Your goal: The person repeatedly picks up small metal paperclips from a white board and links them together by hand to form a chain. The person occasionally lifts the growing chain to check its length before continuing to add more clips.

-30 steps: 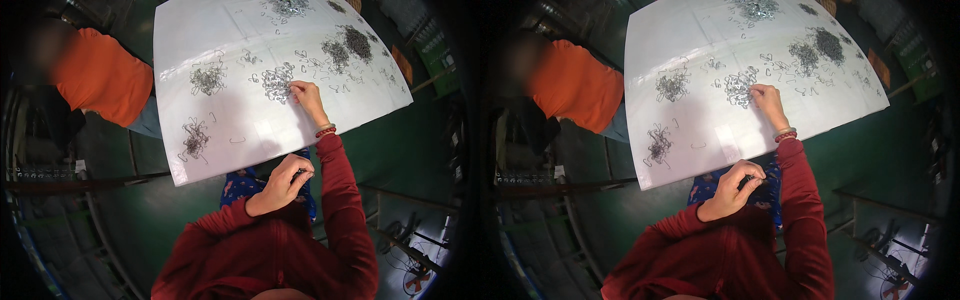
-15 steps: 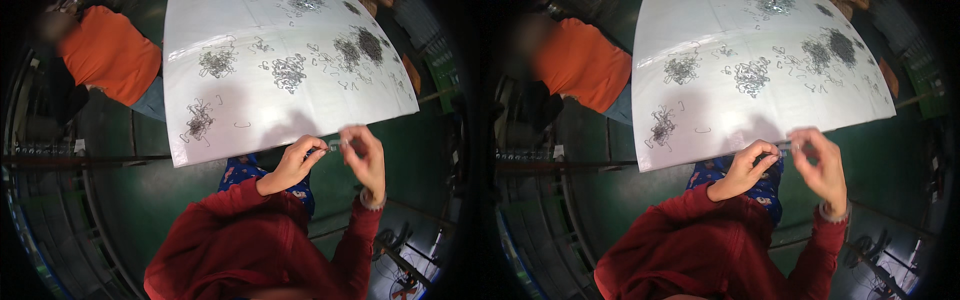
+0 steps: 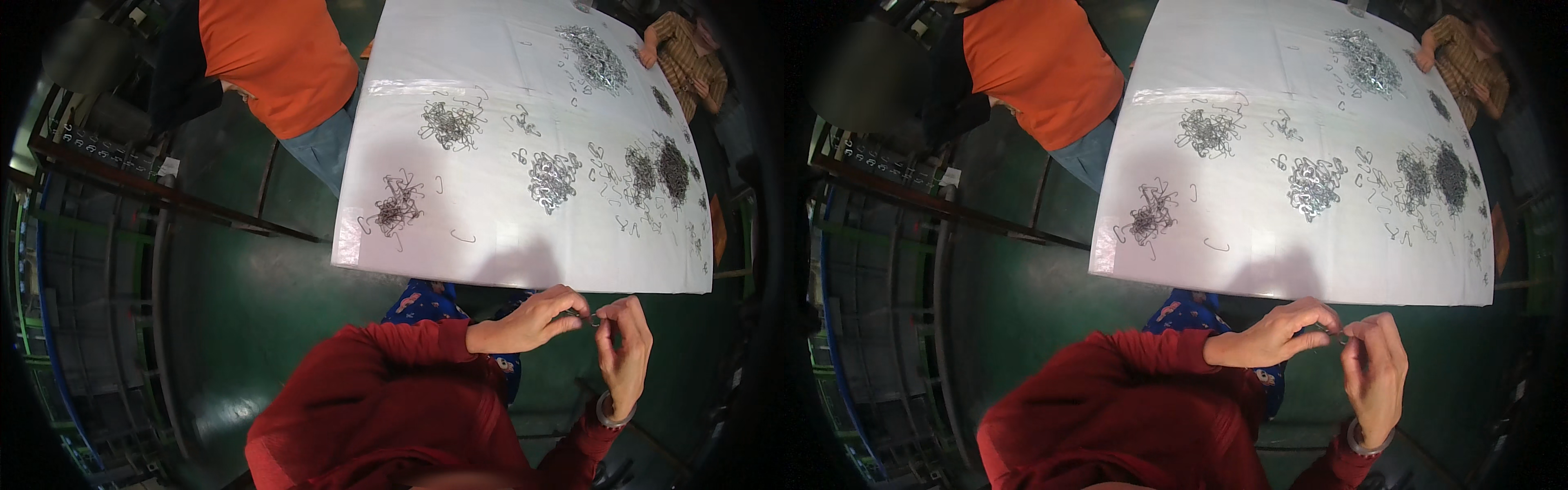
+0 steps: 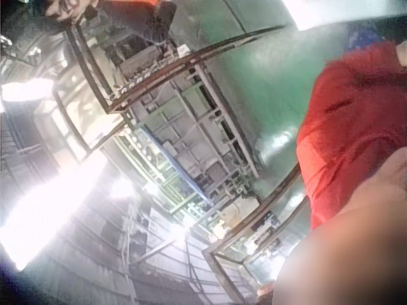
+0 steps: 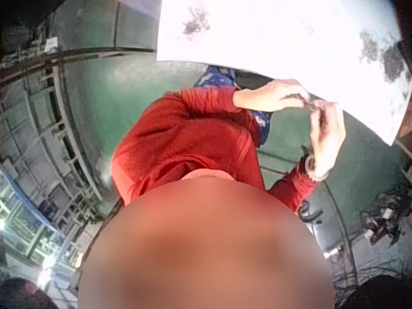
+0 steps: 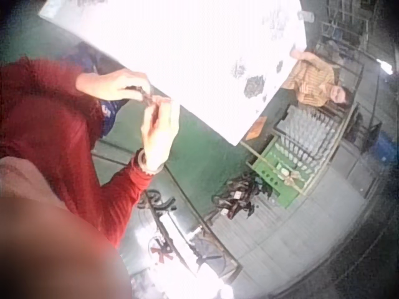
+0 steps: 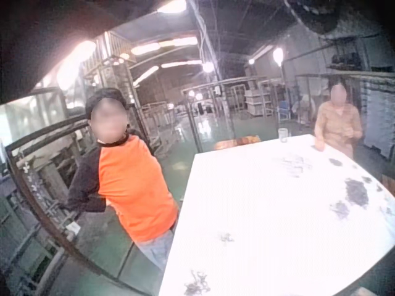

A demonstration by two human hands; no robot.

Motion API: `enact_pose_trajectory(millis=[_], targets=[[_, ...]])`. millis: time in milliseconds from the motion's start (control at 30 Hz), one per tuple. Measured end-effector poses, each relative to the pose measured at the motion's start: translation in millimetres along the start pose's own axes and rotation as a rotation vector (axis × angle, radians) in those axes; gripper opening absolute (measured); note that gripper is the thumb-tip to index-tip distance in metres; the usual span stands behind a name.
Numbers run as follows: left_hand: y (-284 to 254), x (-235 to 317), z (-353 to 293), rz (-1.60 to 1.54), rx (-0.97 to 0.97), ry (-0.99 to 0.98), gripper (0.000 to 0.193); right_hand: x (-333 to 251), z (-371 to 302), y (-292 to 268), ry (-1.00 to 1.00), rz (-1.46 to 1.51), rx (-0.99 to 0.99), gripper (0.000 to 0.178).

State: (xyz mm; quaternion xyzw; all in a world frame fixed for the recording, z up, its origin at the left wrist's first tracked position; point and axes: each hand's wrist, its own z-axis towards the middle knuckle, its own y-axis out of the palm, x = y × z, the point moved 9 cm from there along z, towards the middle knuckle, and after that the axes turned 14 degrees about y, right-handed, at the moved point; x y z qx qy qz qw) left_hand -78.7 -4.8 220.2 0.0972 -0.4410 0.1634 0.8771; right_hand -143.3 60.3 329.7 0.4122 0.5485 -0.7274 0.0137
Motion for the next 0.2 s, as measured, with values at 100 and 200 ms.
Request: enact_pose_trajectory(millis=[100,200], targets=[[-37.6,-2.6,-5.1,0.103,0.171,0.001,0.039,-0.6,-0.4,-0.1,0.028,0.034,-0.002,0.018],[-108.0,-40.5,-3.4,0.326,0.166,-0.171,0.053,-4.2,-2.3,-3.6,-0.003,0.082,-0.005,0.019]])
